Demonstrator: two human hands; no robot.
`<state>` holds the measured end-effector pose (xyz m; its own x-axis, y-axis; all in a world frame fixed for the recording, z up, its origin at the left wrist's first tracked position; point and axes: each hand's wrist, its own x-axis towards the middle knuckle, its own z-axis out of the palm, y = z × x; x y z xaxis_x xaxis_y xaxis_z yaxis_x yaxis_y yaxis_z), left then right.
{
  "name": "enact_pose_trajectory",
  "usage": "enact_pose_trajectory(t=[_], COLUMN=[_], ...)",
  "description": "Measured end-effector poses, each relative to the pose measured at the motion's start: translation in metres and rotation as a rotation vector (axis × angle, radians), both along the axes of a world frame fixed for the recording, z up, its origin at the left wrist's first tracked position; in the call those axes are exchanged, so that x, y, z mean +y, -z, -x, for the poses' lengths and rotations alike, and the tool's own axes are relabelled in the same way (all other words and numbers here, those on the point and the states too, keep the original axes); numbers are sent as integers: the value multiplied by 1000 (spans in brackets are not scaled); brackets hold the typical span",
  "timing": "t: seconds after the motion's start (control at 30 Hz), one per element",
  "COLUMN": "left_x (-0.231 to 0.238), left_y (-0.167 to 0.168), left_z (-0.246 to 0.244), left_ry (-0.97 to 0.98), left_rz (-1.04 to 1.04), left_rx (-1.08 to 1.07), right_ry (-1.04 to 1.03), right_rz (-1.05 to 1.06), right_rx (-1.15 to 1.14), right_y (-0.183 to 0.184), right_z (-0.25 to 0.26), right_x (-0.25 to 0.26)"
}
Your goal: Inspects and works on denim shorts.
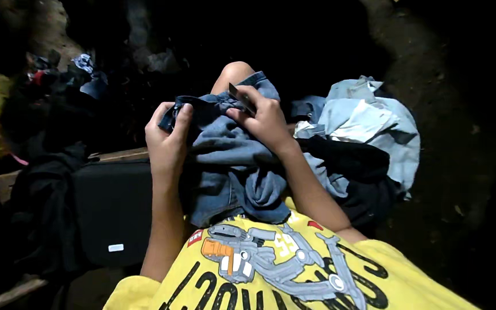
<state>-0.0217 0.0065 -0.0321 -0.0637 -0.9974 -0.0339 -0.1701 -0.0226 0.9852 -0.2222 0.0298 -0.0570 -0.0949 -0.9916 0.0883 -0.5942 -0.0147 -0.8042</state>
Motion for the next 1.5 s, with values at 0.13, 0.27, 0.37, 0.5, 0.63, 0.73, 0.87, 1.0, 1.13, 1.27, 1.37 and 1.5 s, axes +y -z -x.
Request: enact_pose_trajectory(t=[0.13, 0.27, 0.37, 0.5, 0.63, 0.73, 0.87, 1.0, 1.13, 1.27, 1.37, 1.5], left_x=[-3, -10, -17, -22, -27, -33, -32, -35, -56, -55, -52, -55], left_y=[13, 16, 12, 4, 10, 13, -31, -60, -29, -11, -8, 1], left_z=[-7, 3, 4, -2, -16, -38, -37, 1, 15, 17, 25, 49], left_ry=[-76, -39, -42, -78, -108, -130, -32, 410, 631, 539, 421, 332], left_rz=[-46, -24, -54, -166, -205, -192, 62, 367, 341, 275, 158, -78], left_rx=[-35, -28, -42, 45, 17, -145, -384, -617, -749, -778, -674, -440], right_ry=[85, 80, 58, -131, -218, -266, -231, -105, -6, -5, 7, 17], right_rz=[39, -42, 7, -8, -421, -419, -396, -234, 6, 40, 10, -24], right_rx=[30, -14, -240, -1036, -1208, -1186, -1125, -780, -352, -223, -458, -636], right_y=[11, 2, -23, -40, 2, 9, 8, -3, -6, 14, 31, 34], right_z=[6, 18, 26, 23, 11, 19, 22, 25, 25, 21, 24, 34], right_x=[19, 21, 15, 0, -6, -5, 6, 13, 3, -8, -9, -5])
